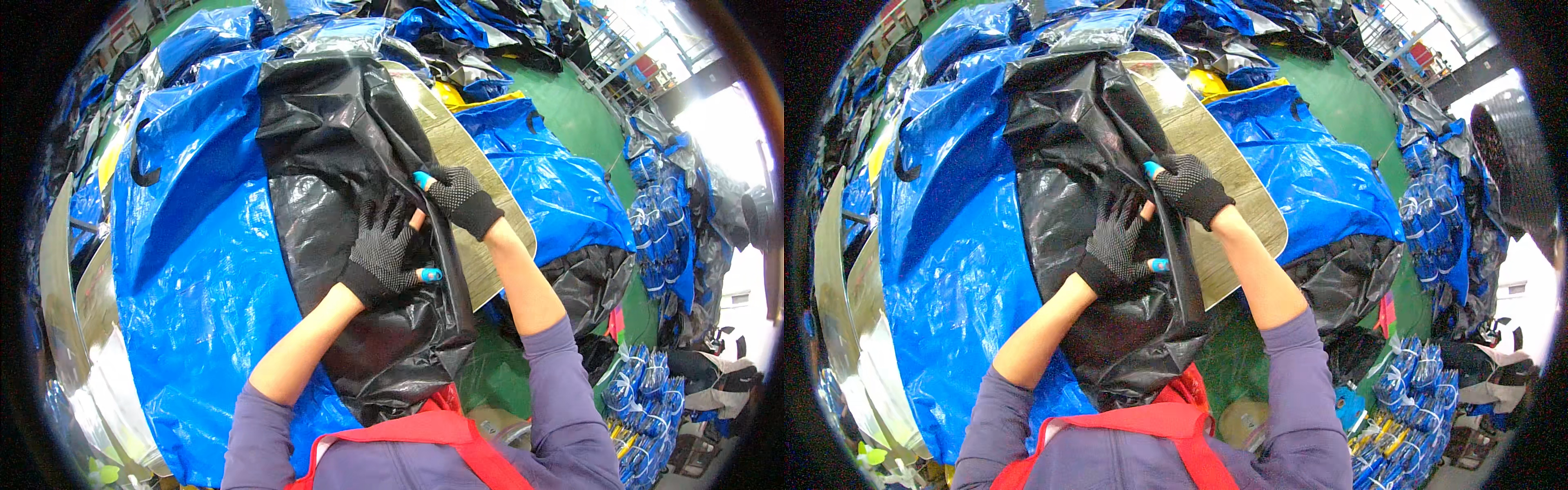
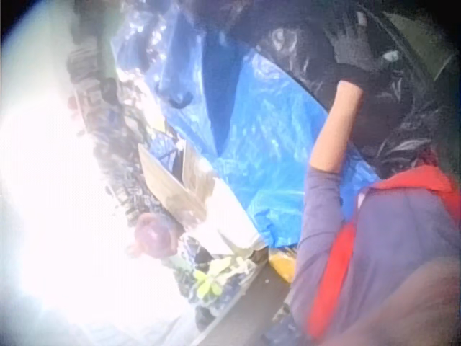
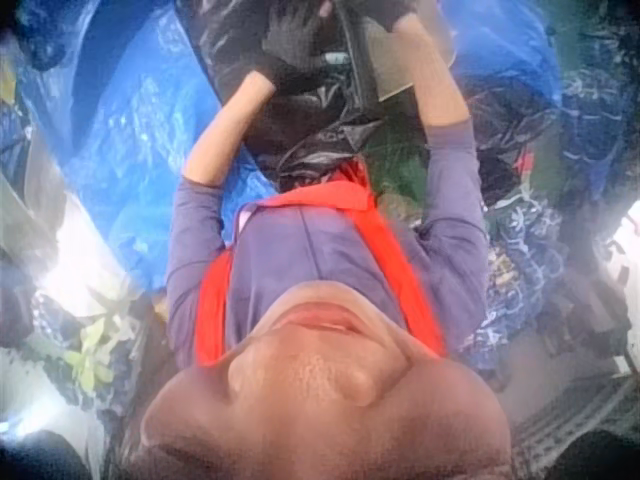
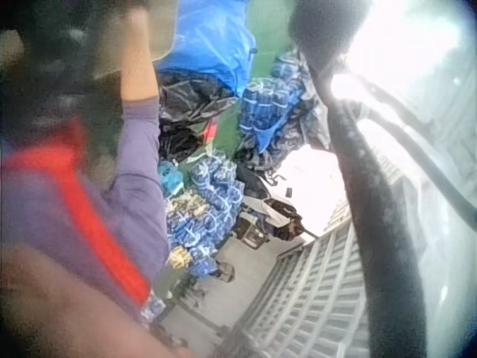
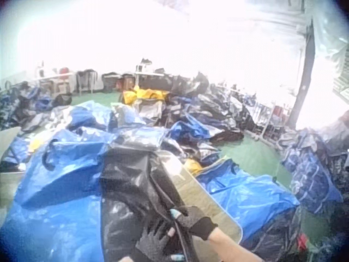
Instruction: The person repeatedly places blue and black fabric items into clear plastic bags on a table, folds the items, and seals the bags. The person handles multiple items one at a time and stacks the sealed packages on the table.
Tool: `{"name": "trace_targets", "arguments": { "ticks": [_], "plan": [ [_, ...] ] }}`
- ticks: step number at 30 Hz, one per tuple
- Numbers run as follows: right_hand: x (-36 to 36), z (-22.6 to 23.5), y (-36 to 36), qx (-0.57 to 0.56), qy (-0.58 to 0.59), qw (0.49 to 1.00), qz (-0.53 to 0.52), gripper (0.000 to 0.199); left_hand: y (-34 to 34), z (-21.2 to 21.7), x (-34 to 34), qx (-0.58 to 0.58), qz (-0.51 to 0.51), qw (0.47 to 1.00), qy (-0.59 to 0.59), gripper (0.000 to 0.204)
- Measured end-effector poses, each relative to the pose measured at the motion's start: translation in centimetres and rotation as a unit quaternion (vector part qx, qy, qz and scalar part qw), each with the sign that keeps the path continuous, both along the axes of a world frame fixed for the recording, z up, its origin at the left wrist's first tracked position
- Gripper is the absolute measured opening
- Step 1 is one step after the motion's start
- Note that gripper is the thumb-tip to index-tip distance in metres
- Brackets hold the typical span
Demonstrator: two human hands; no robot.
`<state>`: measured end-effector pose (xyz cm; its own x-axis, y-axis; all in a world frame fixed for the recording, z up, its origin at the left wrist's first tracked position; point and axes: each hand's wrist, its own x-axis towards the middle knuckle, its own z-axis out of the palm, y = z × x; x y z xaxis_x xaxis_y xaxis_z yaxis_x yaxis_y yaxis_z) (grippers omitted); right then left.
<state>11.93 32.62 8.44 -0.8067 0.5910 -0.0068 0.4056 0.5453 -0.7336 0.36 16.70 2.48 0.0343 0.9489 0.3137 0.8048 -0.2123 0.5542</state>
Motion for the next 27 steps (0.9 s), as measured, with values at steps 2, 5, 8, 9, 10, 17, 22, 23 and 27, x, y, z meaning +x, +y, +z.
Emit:
{"name": "trace_targets", "arguments": {
  "ticks": [2, 5, 8, 9, 10, 17, 22, 23, 27],
  "plan": [
    [2.1, -1.8, 2.1, -0.112, 0.083, 0.982, -0.124, 0.033, -0.5, -2.0, 0.4, -0.023, 0.038, 0.994, 0.098, 0.094],
    [6.2, -1.2, 5.5, -0.28, 0.069, 0.911, -0.294, 0.027, -1.1, -3.8, 0.2, 0.043, 0.093, 0.991, 0.091, 0.091],
    [7.0, 0.8, 6.2, 0.207, -0.25, 0.926, -0.194, 0.029, -0.8, -3.3, -0.6, 0.037, 0.031, 0.992, 0.12, 0.091],
    [6.5, 1.6, 6.0, 0.351, -0.149, 0.903, -0.199, 0.029, -0.8, -2.6, -0.6, -0.019, 0.057, 0.991, 0.123, 0.09],
    [5.5, 2.4, 5.3, 0.479, -0.042, 0.859, -0.176, 0.03, -0.8, -1.7, -0.2, -0.064, 0.071, 0.987, 0.131, 0.089],
    [-6.0, -2.2, 4.3, 0.277, -0.218, 0.931, -0.099, 0.074, -5.6, 1.3, 11.2, -0.094, -0.11, 0.989, -0.006, 0.061],
    [-7.1, -7.9, 5.6, 0.263, -0.243, 0.906, -0.225, 0.077, -6.6, 1.2, 13.7, -0.092, -0.07, 0.993, -0.009, 0.043],
    [-6.6, -8.1, 5.7, 0.314, -0.221, 0.901, -0.2, 0.074, -7.2, 2.0, 11.2, -0.137, -0.088, 0.983, -0.088, 0.04],
    [-4.9, -7.6, 4.2, 0.303, -0.188, 0.913, -0.2, 0.066, -13.7, 6.2, -8.8, 0.194, 0.269, 0.943, 0.018, 0.028]
  ]
}}
